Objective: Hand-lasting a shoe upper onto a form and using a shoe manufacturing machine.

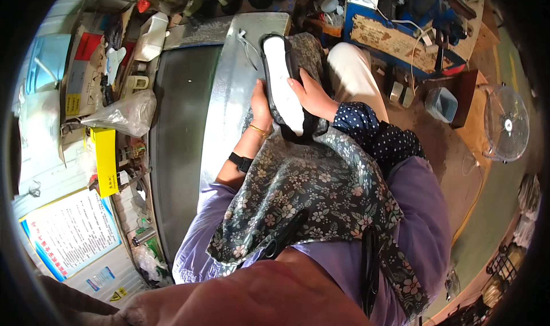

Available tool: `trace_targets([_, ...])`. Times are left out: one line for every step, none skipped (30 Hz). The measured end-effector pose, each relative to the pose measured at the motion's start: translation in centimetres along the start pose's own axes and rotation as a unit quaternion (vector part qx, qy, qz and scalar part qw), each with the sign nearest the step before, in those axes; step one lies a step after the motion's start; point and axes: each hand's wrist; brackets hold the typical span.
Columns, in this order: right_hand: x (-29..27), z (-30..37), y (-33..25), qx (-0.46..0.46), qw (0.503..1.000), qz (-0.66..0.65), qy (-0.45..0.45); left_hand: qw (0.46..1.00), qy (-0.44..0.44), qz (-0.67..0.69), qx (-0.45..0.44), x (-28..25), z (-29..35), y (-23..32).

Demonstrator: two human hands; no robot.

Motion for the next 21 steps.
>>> trace_targets([-0.4, -0.9, -0.4, 0.004, 0.997, -0.061, -0.042, 0.956, -0.059, 0.270, -0.095, -0.2, -0.6, 0.0])
trace_targets([-1.8, -1.2, 0.5, 0.024, 0.991, -0.112, -0.070, 0.915, -0.145, 0.346, -0.148, 1.9, 0.4, 2.4])
trace_targets([-2.2, -1.8, -0.6, 0.016, 0.991, -0.110, -0.070, 0.916, -0.146, 0.348, -0.140, 1.8, 0.2, 3.4])
trace_targets([-2.7, -2.5, -1.8, 0.004, 0.980, -0.187, -0.075, 0.909, -0.153, 0.360, -0.145, 1.8, -0.2, 4.4])
trace_targets([-3.1, -2.9, -2.8, -0.009, 0.962, -0.262, -0.076, 0.902, -0.164, 0.369, -0.150, 1.9, -0.5, 5.6])
trace_targets([-3.8, -3.0, -3.6, -0.020, 0.966, -0.241, -0.090, 0.908, -0.137, 0.372, -0.136, 2.6, -0.1, 6.3])
trace_targets([-5.3, -2.3, -4.4, -0.077, 0.983, -0.130, -0.106, 0.922, -0.120, 0.357, -0.089, 3.3, 0.6, 7.0])
trace_targets([-5.7, -1.6, -5.0, -0.091, 0.977, -0.173, -0.083, 0.932, -0.127, 0.335, -0.059, 3.2, 0.7, 6.7])
trace_targets([-6.6, -1.0, -4.8, -0.102, 0.970, -0.213, -0.055, 0.939, -0.140, 0.311, -0.033, 3.7, 0.7, 6.7])
trace_targets([-8.2, -0.5, -4.3, -0.045, 0.955, -0.290, -0.039, 0.940, -0.164, 0.299, -0.015, 4.4, 1.5, 6.2])
trace_targets([-10.3, 0.5, -4.9, 0.004, 0.919, -0.395, -0.012, 0.942, -0.208, 0.264, 0.009, 5.0, 3.0, 6.7])
trace_targets([-12.6, 1.0, -5.5, 0.017, 0.914, -0.406, 0.006, 0.937, -0.276, 0.211, 0.029, 4.5, 3.8, 6.4])
trace_targets([-15.2, 1.9, -5.6, 0.031, 0.909, -0.415, 0.030, 0.944, -0.288, 0.152, 0.047, 4.4, 4.3, 5.7])
trace_targets([-17.3, 2.8, -5.5, 0.027, 0.921, -0.381, 0.076, 0.946, -0.294, 0.042, 0.126, 4.1, 4.4, 4.9])
trace_targets([-19.7, 3.1, -6.1, -0.024, 0.952, -0.287, 0.107, 0.925, -0.291, -0.149, 0.192, 2.8, 3.6, 3.3])
trace_targets([-22.9, 3.5, -6.7, -0.051, 0.966, -0.200, 0.156, 0.899, -0.246, -0.251, 0.262, 3.2, 4.5, 2.9])
trace_targets([-25.4, 3.1, -7.4, -0.082, 0.971, -0.118, 0.190, 0.866, -0.200, -0.293, 0.352, 2.3, 4.1, 0.8])
trace_targets([-28.7, 2.4, -6.4, -0.128, 0.963, -0.026, 0.235, 0.850, -0.222, -0.327, 0.349, 1.8, 4.0, -0.7])
trace_targets([-32.4, 1.2, -5.3, -0.170, 0.945, 0.065, 0.272, 0.805, -0.207, -0.352, 0.430, 1.6, 4.1, -1.5])
trace_targets([-36.6, 0.6, -4.4, -0.139, 0.898, 0.244, 0.338, 0.795, -0.218, -0.352, 0.443, 1.9, 4.4, -1.3])
trace_targets([-39.7, -0.4, -4.1, -0.105, 0.821, 0.408, 0.386, 0.786, -0.221, -0.356, 0.454, 1.9, 4.7, -0.9])
Point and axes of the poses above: each hand's wrist, its own z-axis away from the middle knuckle, its own x-axis out of the palm, y = z × x, and after that the axes turned 7 degrees about -x, right-handed
